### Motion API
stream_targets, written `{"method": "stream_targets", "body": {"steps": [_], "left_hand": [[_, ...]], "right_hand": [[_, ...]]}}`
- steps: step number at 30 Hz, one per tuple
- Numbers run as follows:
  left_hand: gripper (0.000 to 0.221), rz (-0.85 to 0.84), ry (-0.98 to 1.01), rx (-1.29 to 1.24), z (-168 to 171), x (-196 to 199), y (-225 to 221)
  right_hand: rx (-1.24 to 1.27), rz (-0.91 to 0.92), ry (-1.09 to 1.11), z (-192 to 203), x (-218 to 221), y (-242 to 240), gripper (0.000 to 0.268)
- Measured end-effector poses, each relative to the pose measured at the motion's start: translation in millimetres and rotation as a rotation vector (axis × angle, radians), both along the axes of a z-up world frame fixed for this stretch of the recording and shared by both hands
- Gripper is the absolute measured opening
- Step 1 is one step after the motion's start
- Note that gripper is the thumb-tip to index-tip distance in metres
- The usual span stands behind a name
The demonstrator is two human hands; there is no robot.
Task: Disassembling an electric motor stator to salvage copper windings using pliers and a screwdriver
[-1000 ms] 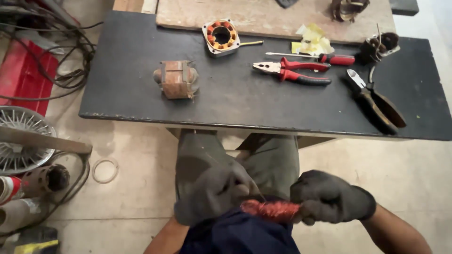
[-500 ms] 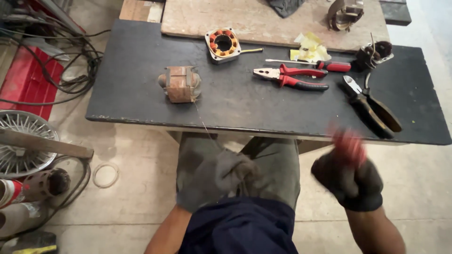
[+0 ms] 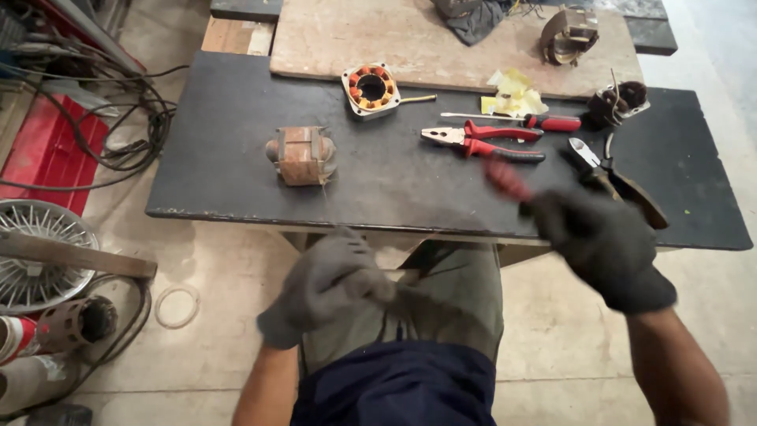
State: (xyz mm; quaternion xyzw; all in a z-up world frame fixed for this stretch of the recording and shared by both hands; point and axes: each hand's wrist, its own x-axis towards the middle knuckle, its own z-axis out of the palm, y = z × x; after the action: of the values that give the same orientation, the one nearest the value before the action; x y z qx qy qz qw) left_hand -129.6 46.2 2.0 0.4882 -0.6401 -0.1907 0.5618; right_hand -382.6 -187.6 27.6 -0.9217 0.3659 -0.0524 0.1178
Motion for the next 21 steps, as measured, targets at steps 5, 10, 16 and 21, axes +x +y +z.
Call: {"method": "stream_targets", "body": {"steps": [5,10,16,21], "left_hand": [[0.044,-0.088,-0.004,0.185,-22.6,-1.2,-44.4],[0.028,0.092,0.197,0.245,7.6,19.0,-48.7],[0.039,0.019,0.047,0.038,14.1,29.0,-42.6],[0.028,0.115,0.023,0.169,17.8,28.9,-76.1]], "right_hand": [[0.527,0.468,-0.852,-38.4,-8.2,-20.1,0.031],[0.770,1.236,-0.122,23.0,55.3,16.8,0.020],[-0.006,0.235,0.057,30.7,80.3,-7.3,0.010],[0.111,0.514,-0.296,41.7,103.4,-9.3,0.016]]}}
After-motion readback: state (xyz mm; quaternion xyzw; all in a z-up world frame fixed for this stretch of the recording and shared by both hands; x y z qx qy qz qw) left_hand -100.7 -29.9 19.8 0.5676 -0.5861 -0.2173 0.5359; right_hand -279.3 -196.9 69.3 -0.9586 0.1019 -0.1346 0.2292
